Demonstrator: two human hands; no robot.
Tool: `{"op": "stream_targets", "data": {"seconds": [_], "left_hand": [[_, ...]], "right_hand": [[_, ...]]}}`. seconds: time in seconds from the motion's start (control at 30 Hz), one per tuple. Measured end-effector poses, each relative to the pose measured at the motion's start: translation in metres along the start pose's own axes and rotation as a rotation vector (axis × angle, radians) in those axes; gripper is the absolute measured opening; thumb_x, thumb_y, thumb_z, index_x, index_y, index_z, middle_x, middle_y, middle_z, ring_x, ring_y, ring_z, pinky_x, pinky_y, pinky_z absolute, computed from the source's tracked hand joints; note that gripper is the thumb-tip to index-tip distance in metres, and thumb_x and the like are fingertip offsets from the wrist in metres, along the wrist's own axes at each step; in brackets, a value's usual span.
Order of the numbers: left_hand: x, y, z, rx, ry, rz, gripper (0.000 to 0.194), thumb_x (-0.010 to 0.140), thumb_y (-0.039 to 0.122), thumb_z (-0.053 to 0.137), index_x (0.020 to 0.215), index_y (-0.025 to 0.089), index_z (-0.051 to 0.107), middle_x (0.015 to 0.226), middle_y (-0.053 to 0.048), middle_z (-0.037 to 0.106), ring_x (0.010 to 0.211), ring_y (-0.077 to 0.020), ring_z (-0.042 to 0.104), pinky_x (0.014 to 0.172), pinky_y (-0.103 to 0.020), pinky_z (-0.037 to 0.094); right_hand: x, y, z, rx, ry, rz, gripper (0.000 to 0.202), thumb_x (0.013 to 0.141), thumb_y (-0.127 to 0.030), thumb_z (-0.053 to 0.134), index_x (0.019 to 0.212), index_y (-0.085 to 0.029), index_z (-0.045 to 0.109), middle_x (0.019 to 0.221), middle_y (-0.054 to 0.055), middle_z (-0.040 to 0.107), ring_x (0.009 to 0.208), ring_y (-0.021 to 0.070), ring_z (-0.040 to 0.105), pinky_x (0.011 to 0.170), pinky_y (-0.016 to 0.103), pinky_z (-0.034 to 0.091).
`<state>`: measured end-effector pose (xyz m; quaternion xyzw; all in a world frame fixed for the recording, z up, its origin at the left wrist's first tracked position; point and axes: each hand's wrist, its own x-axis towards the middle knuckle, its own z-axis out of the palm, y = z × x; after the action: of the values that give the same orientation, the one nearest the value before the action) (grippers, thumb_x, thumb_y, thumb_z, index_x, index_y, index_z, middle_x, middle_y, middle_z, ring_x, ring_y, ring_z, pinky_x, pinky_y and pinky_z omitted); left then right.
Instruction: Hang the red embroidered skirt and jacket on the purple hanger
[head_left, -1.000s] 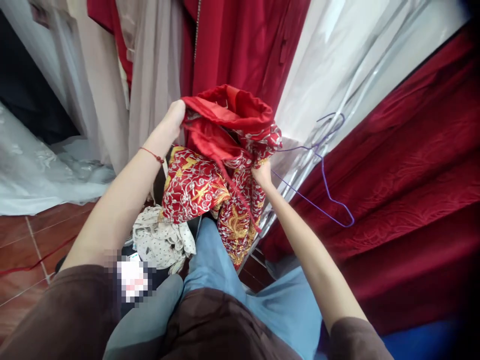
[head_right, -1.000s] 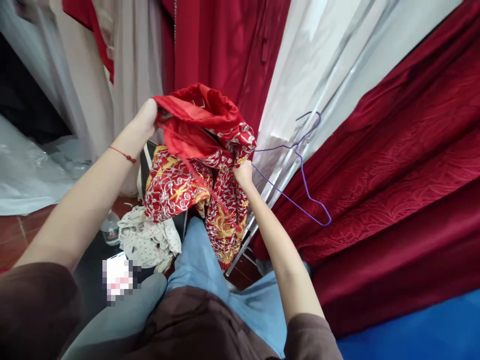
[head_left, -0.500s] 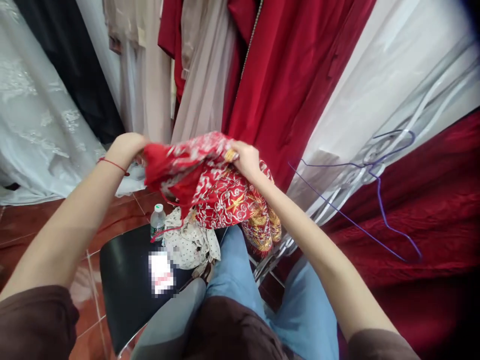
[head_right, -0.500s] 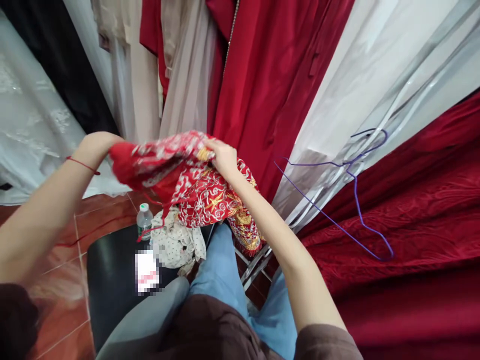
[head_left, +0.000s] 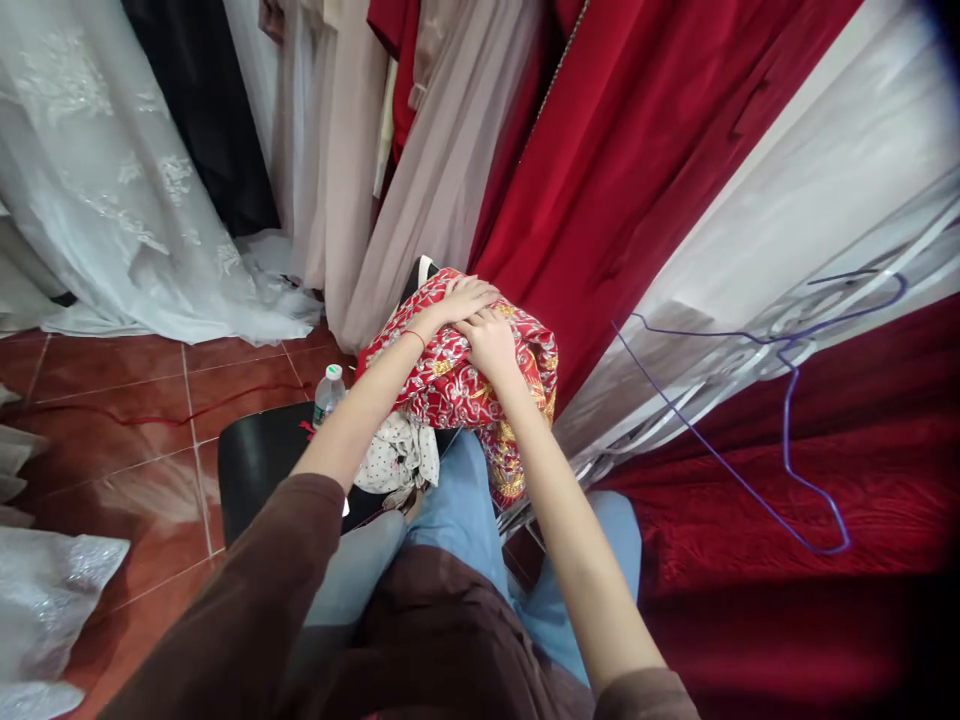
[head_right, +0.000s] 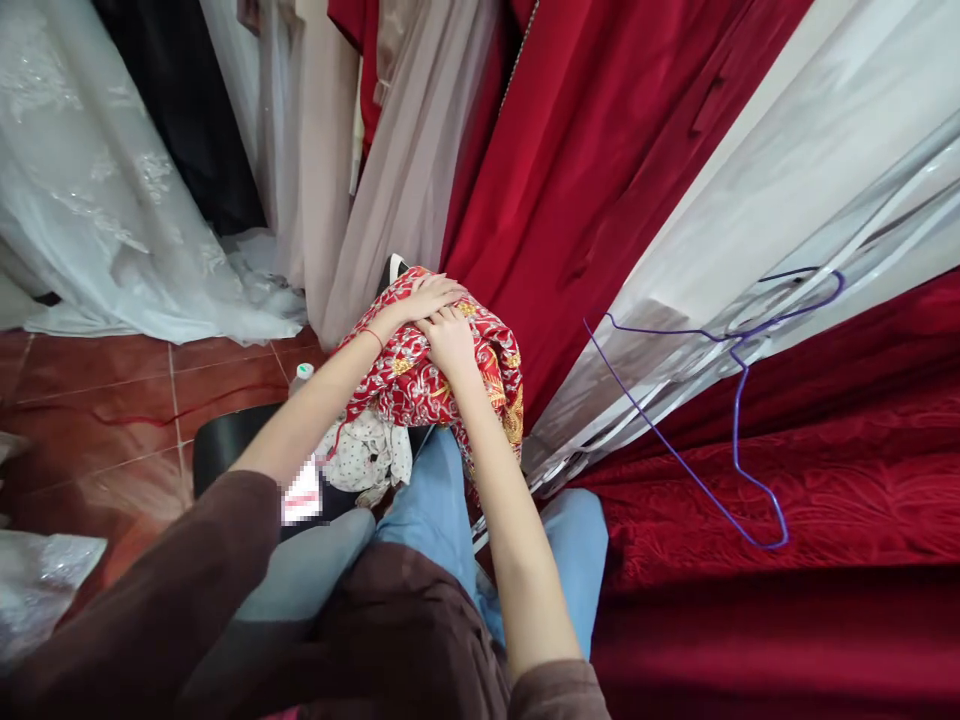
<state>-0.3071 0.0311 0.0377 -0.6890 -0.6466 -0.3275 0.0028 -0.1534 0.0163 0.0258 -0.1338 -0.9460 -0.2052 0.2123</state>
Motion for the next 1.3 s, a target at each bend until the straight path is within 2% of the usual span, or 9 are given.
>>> {"op": "stream_targets", "data": {"seconds": [0.1,0.27,0.6,0.73,0.87,0.93,1.03,1.17,1.3], "left_hand": [[-0.004,-0.001,0.013,-0.014,0.015,-0.083,0.052,0.102,0.044,0.024,0.139,0.028,0.056,0.155,-0.002,0.047,0.153,-0.0212,0.022,0.127,-0.043,0.004],[-0.011,0.000,0.004,0.055,-0.061,-0.105,0.058,0.101,0.046,0.023,0.151,0.023,0.041,0.162,-0.004,0.035,0.156,-0.0211,0.015,0.127,-0.042,0.004],[-0.018,0.008,0.001,0.095,-0.069,-0.143,0.064,0.100,0.048,0.019,0.156,0.022,0.034,0.167,-0.003,0.028,0.157,-0.0212,0.009,0.126,-0.042,0.003],[-0.021,0.013,-0.005,0.123,-0.088,-0.152,0.066,0.100,0.050,0.019,0.158,0.022,0.031,0.168,-0.005,0.024,0.157,-0.0212,0.007,0.126,-0.041,0.003],[-0.018,0.017,-0.021,0.137,-0.188,-0.104,0.070,0.097,0.051,0.026,0.157,0.016,0.034,0.166,-0.008,0.027,0.157,-0.0212,0.013,0.126,-0.037,0.009],[-0.014,0.019,-0.031,0.135,-0.244,-0.098,0.070,0.093,0.051,0.034,0.154,0.017,0.040,0.163,-0.008,0.035,0.153,-0.0204,0.026,0.124,-0.032,0.018],[-0.006,0.027,-0.047,0.147,-0.282,-0.115,0.069,0.085,0.051,0.045,0.147,0.022,0.051,0.153,-0.005,0.051,0.140,-0.0206,0.047,0.116,-0.028,0.033],[0.004,0.046,-0.073,0.137,-0.329,-0.172,0.058,0.083,0.046,0.046,0.130,0.021,0.067,0.130,-0.005,0.070,0.121,-0.0205,0.063,0.103,-0.028,0.045],[0.006,0.062,-0.109,-0.013,-0.214,-0.208,0.057,0.092,0.047,0.031,0.125,0.020,0.069,0.117,-0.009,0.075,0.114,-0.0227,0.067,0.100,-0.037,0.047]], "right_hand": [[-0.005,-0.003,0.005,0.019,0.018,-0.011,0.042,0.089,-0.005,0.049,0.123,-0.016,0.073,0.117,0.015,0.072,0.114,0.0288,0.055,0.100,0.042,0.038],[-0.009,-0.010,0.010,0.056,0.069,0.057,0.044,0.091,-0.004,0.047,0.125,-0.018,0.072,0.119,0.013,0.072,0.116,0.0275,0.055,0.100,0.042,0.038],[-0.012,-0.022,-0.005,0.052,-0.049,0.084,0.046,0.086,-0.004,0.052,0.129,-0.010,0.068,0.126,0.017,0.069,0.124,0.0278,0.053,0.111,0.041,0.032],[-0.008,-0.029,-0.010,0.040,-0.079,0.147,0.045,0.089,-0.005,0.048,0.129,-0.010,0.068,0.127,0.018,0.069,0.124,0.0273,0.055,0.110,0.041,0.033],[0.010,-0.037,-0.014,-0.004,-0.144,0.204,0.042,0.094,-0.008,0.041,0.124,-0.004,0.070,0.121,0.025,0.070,0.119,0.0315,0.061,0.108,0.048,0.037],[0.019,-0.041,-0.017,-0.027,-0.166,0.224,0.044,0.094,-0.007,0.039,0.124,-0.003,0.071,0.116,0.026,0.071,0.115,0.0330,0.064,0.107,0.051,0.039],[0.028,-0.041,-0.025,-0.015,-0.193,0.254,0.043,0.094,-0.007,0.039,0.120,-0.005,0.072,0.113,0.026,0.073,0.112,0.0324,0.067,0.100,0.047,0.047],[0.033,-0.023,-0.046,0.044,-0.180,0.281,0.037,0.093,-0.011,0.047,0.119,-0.007,0.072,0.115,0.024,0.072,0.113,0.0323,0.067,0.097,0.042,0.050],[0.037,0.009,-0.073,0.205,-0.111,0.390,0.035,0.098,-0.030,0.048,0.122,-0.018,0.071,0.121,0.017,0.071,0.112,0.0321,0.066,0.092,0.044,0.053]]}}
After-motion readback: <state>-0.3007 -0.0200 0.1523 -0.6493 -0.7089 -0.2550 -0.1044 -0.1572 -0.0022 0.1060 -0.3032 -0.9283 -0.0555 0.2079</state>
